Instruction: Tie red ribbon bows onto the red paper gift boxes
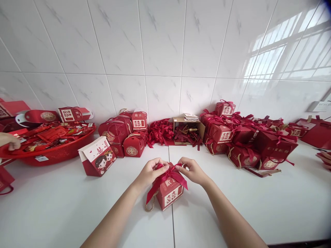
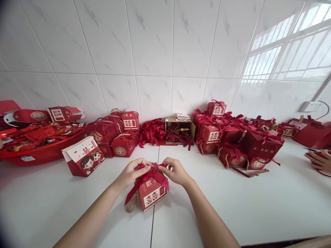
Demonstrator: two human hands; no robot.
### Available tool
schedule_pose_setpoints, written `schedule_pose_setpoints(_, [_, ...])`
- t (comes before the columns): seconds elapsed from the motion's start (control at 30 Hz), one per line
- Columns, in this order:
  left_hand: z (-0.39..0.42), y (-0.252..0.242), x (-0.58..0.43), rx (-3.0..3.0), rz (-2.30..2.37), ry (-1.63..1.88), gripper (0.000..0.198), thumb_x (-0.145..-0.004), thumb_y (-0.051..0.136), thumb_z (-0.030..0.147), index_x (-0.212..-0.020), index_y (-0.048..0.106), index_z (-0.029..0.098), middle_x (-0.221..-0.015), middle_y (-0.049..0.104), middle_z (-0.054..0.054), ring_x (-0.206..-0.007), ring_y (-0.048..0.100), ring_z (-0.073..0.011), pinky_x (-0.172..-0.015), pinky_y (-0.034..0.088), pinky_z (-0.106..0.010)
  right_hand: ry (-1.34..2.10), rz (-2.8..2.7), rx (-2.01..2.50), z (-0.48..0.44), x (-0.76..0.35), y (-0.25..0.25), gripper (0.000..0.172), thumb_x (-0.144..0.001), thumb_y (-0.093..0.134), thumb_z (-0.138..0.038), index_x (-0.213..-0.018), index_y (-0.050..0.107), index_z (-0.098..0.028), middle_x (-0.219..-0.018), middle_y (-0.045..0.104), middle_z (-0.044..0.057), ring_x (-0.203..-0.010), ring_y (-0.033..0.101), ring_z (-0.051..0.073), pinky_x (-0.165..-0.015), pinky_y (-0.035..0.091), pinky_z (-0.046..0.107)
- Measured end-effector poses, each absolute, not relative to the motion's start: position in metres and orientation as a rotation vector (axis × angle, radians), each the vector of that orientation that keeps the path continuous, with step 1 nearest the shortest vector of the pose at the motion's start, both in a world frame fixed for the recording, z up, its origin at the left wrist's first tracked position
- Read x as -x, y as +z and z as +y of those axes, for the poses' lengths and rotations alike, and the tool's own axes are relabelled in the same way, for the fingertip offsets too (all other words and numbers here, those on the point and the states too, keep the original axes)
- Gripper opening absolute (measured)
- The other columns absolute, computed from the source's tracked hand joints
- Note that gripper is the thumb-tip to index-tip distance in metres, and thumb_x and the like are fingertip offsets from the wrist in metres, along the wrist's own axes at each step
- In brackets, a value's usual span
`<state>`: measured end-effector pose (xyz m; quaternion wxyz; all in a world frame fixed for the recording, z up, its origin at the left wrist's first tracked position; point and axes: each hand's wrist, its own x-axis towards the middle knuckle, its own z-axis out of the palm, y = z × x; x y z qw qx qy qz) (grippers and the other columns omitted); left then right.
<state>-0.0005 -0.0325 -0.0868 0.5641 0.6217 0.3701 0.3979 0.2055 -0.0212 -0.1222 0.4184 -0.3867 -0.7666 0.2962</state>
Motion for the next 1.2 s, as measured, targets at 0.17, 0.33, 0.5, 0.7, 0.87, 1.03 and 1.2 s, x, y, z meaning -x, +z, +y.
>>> schedule_pose_setpoints(0.17, [-0.028, -0.088, 0.009, -1.422, 0.888, 0.850, 0.031, -0.072, 0.067, 0.038, -0.055, 0.056, 0.015, -0.124, 0.059, -0.008, -0.092, 0.062, -0.0223, -0.075, 0.044, -0.030, 0.966, -1.801, 0.833, -0.024, -0.205, -0.122, 0.026, -0.086, 0.052, -0.040, -0.071, 0.053, -0.019, -0.076, 0.053, 0.001, -0.071, 0.050, 0.013, -0.068, 0.042, 0.028])
schedule_pose_setpoints(0.33, [-0.026, -0.092, 0.012, -1.370, 0.833, 0.819, 0.032, -0.073, 0.066, 0.040, -0.055, 0.057, 0.015, -0.115, 0.064, -0.009, -0.092, 0.061, -0.0230, -0.078, 0.043, -0.031, 1.006, -1.664, 0.817, -0.031, -0.190, -0.122, 0.025, -0.081, 0.061, -0.041, -0.097, 0.053, -0.022, -0.100, 0.056, 0.004, -0.091, 0.055, 0.017, -0.078, 0.046, 0.030])
schedule_pose_setpoints(0.5, [-0.029, -0.093, 0.010, -1.411, 0.825, 0.893, 0.033, -0.074, 0.066, 0.039, -0.054, 0.054, 0.015, -0.124, 0.056, -0.010, -0.103, 0.057, -0.0258, -0.080, 0.045, -0.031, 0.927, -1.751, 0.865, -0.034, -0.174, -0.121, 0.017, -0.078, 0.064, -0.036, -0.084, 0.068, -0.020, -0.116, 0.053, 0.008, -0.113, 0.050, 0.022, -0.093, 0.042, 0.034])
schedule_pose_setpoints(0.7, [-0.030, -0.090, 0.009, -1.645, 0.948, 0.936, 0.033, -0.075, 0.063, 0.040, -0.054, 0.056, 0.016, -0.114, 0.057, -0.009, -0.099, 0.057, -0.0257, -0.083, 0.044, -0.034, 0.928, -1.771, 0.904, -0.034, -0.174, -0.120, 0.011, -0.076, 0.066, -0.031, -0.077, 0.071, -0.021, -0.116, 0.053, 0.008, -0.114, 0.051, 0.022, -0.093, 0.044, 0.034])
schedule_pose_setpoints(0.87, [-0.028, -0.090, 0.008, -1.805, 1.046, 1.022, 0.027, -0.075, 0.060, 0.036, -0.054, 0.059, 0.018, -0.093, 0.059, -0.007, -0.094, 0.056, -0.0234, -0.088, 0.040, -0.034, 0.930, -1.804, 0.929, -0.034, -0.174, -0.119, 0.009, -0.075, 0.067, -0.027, -0.076, 0.071, -0.019, -0.118, 0.052, 0.009, -0.109, 0.054, 0.022, -0.089, 0.046, 0.033])
schedule_pose_setpoints(1.03, [-0.023, -0.096, 0.009, -1.888, 1.094, 1.030, 0.032, -0.077, 0.057, 0.037, -0.051, 0.054, 0.018, -0.080, 0.055, -0.003, -0.081, 0.055, -0.0191, -0.081, 0.040, -0.031, 0.912, -1.821, 0.936, -0.035, -0.173, -0.119, 0.008, -0.075, 0.066, -0.025, -0.075, 0.070, -0.019, -0.117, 0.053, 0.009, -0.108, 0.055, 0.021, -0.088, 0.046, 0.031])
schedule_pose_setpoints(1.2, [-0.019, -0.101, 0.012, -1.955, 1.120, 1.063, 0.038, -0.079, 0.057, 0.041, -0.048, 0.052, 0.018, -0.074, 0.052, -0.002, -0.074, 0.051, -0.0173, -0.074, 0.040, -0.028, 0.906, -1.833, 0.945, -0.035, -0.173, -0.119, 0.008, -0.075, 0.066, -0.026, -0.075, 0.070, -0.019, -0.118, 0.052, 0.008, -0.105, 0.057, 0.020, -0.088, 0.046, 0.032])
